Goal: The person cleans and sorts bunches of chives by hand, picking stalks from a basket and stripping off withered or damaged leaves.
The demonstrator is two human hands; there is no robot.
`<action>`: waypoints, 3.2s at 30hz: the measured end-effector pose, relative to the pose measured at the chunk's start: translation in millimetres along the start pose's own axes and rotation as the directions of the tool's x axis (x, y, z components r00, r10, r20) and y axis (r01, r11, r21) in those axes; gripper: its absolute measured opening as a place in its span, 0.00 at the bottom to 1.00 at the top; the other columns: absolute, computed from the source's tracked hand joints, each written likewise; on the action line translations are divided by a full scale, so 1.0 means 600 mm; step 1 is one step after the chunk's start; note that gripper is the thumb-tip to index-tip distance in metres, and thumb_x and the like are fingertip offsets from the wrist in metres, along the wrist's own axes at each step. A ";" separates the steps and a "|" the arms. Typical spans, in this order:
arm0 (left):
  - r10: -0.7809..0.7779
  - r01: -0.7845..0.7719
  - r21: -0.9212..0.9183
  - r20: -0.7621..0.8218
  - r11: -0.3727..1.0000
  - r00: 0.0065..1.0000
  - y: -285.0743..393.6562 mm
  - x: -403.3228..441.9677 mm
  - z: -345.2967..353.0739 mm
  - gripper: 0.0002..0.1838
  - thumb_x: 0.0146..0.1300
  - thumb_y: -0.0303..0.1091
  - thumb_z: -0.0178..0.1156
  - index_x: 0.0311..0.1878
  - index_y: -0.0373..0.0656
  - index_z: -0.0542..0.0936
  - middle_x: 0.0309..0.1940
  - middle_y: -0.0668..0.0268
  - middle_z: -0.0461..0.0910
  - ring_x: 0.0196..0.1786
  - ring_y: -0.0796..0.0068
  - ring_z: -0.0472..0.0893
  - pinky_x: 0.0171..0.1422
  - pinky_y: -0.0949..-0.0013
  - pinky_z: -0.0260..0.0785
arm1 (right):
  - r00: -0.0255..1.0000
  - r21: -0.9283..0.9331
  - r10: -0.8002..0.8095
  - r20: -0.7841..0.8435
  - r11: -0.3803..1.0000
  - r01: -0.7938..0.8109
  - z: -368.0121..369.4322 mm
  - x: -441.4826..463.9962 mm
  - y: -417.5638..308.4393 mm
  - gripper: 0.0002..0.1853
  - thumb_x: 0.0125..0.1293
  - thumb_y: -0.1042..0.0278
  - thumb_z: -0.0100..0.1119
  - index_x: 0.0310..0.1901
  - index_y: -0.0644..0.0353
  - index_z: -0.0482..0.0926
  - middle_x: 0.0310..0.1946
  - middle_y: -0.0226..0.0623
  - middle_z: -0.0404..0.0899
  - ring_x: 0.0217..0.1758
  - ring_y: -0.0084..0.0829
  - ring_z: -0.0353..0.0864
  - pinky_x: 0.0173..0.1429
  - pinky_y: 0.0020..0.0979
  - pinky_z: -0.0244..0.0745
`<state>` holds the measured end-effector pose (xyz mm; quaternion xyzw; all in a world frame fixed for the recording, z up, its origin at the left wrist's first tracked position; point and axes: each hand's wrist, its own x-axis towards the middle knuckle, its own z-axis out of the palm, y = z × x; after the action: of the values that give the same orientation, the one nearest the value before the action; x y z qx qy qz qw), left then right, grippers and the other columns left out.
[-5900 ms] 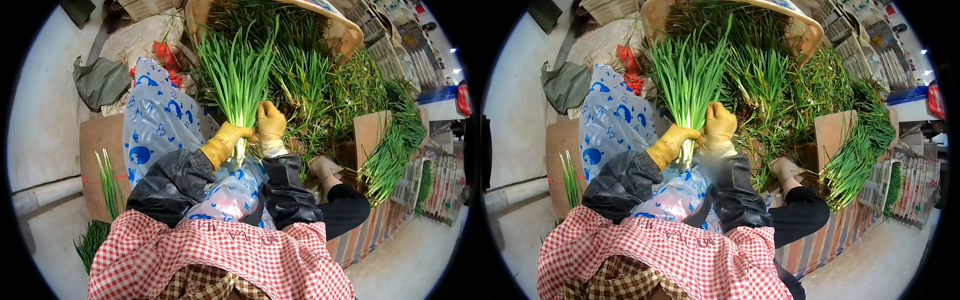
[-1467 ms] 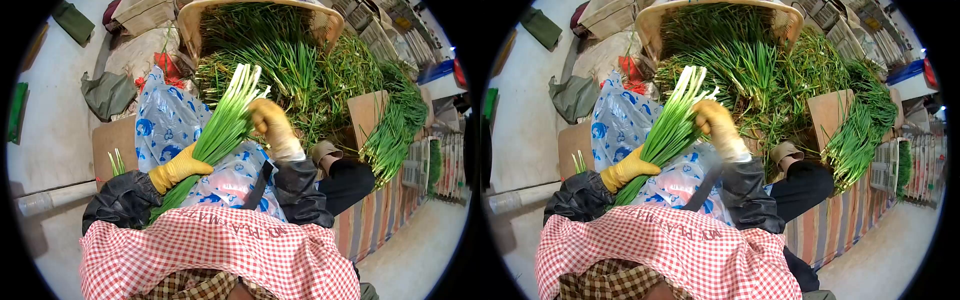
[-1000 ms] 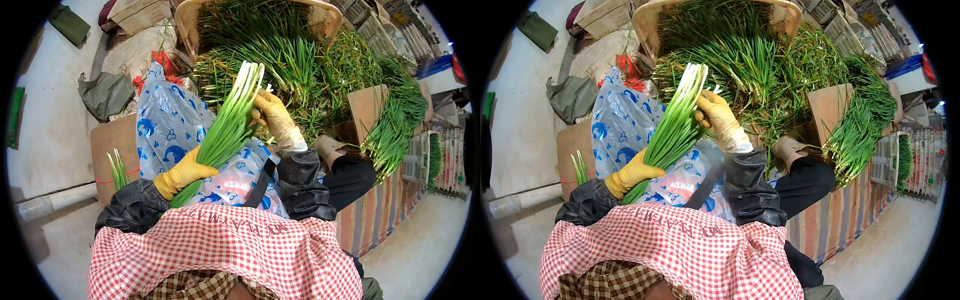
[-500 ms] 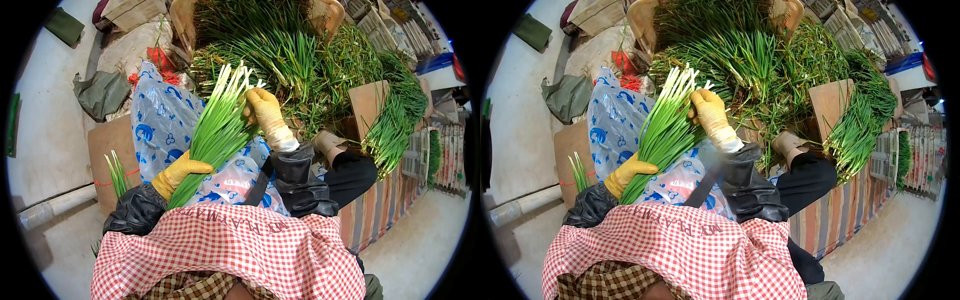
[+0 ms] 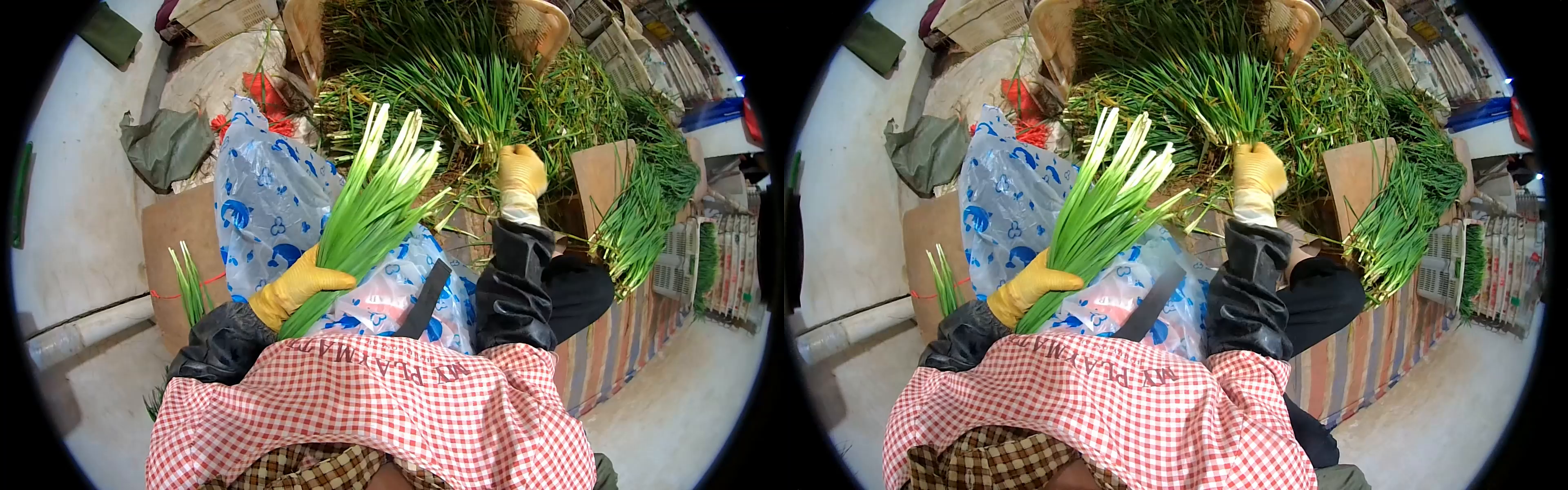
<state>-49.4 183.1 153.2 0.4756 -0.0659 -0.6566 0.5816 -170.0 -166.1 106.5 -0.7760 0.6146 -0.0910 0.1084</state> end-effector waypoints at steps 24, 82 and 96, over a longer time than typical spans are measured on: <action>0.055 -0.052 0.083 -0.038 0.995 0.998 -0.010 0.001 -0.003 0.33 0.52 0.20 0.62 0.63 0.42 0.66 0.50 0.68 0.74 0.47 0.79 0.74 0.50 0.75 0.69 | 0.667 0.769 -0.397 0.630 0.437 -0.467 -0.043 -0.142 -0.117 0.15 0.69 0.58 0.49 0.42 0.65 0.75 0.19 0.28 0.70 0.16 0.19 0.66 0.19 0.21 0.63; -0.129 0.134 -0.150 0.041 0.980 0.991 0.021 -0.037 -0.032 0.29 0.49 0.39 0.63 0.54 0.33 0.72 0.29 0.58 0.75 0.26 0.73 0.73 0.28 0.73 0.67 | 0.932 0.812 0.244 0.269 0.463 -0.356 0.122 0.103 0.188 0.14 0.60 0.74 0.59 0.47 0.65 0.73 0.24 0.34 0.77 0.18 0.20 0.71 0.18 0.21 0.64; -0.058 0.054 -0.130 -0.025 0.990 0.998 0.016 -0.031 -0.021 0.25 0.53 0.33 0.62 0.54 0.36 0.71 0.34 0.62 0.76 0.30 0.75 0.75 0.33 0.75 0.69 | 0.560 0.815 -0.597 0.574 0.485 -0.318 -0.020 -0.229 -0.156 0.08 0.66 0.66 0.54 0.37 0.61 0.78 0.23 0.28 0.77 0.20 0.18 0.70 0.25 0.20 0.67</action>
<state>-36.3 201.2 162.8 0.4479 -0.0014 -0.6687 0.5935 -117.4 -12.2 143.3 -0.6123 0.2787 -0.0267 0.7394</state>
